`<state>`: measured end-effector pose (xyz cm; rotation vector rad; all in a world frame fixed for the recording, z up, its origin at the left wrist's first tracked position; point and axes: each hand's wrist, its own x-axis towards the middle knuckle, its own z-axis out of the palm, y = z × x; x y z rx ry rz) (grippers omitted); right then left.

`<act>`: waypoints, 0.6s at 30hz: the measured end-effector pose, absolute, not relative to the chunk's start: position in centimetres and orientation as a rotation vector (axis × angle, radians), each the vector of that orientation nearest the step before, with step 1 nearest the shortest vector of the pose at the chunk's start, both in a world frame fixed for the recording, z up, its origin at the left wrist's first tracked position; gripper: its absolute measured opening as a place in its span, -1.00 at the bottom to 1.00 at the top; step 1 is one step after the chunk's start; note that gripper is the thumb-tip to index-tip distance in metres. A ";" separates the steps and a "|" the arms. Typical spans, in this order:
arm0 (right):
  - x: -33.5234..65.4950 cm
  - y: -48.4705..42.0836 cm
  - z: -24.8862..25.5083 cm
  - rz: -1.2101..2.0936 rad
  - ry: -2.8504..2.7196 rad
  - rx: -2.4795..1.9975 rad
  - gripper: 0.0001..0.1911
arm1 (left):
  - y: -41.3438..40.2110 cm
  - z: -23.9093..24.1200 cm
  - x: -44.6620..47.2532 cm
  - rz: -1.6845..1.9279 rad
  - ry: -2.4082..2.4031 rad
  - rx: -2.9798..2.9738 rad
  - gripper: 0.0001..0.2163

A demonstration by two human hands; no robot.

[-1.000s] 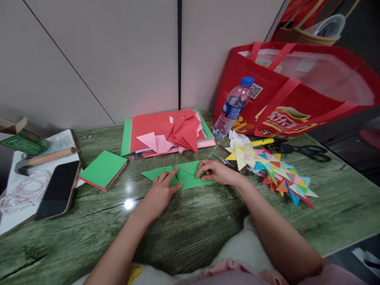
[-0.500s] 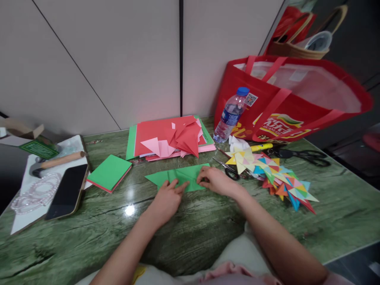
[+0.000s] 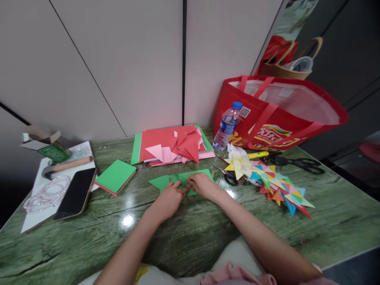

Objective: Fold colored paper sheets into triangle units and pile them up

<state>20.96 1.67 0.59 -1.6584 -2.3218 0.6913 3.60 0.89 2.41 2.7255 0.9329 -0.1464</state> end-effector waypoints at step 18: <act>16.3 7.4 1.8 0.747 -2.380 -1.722 -0.75 | 1.1 1.3 3.0 -0.133 0.919 2.710 -0.58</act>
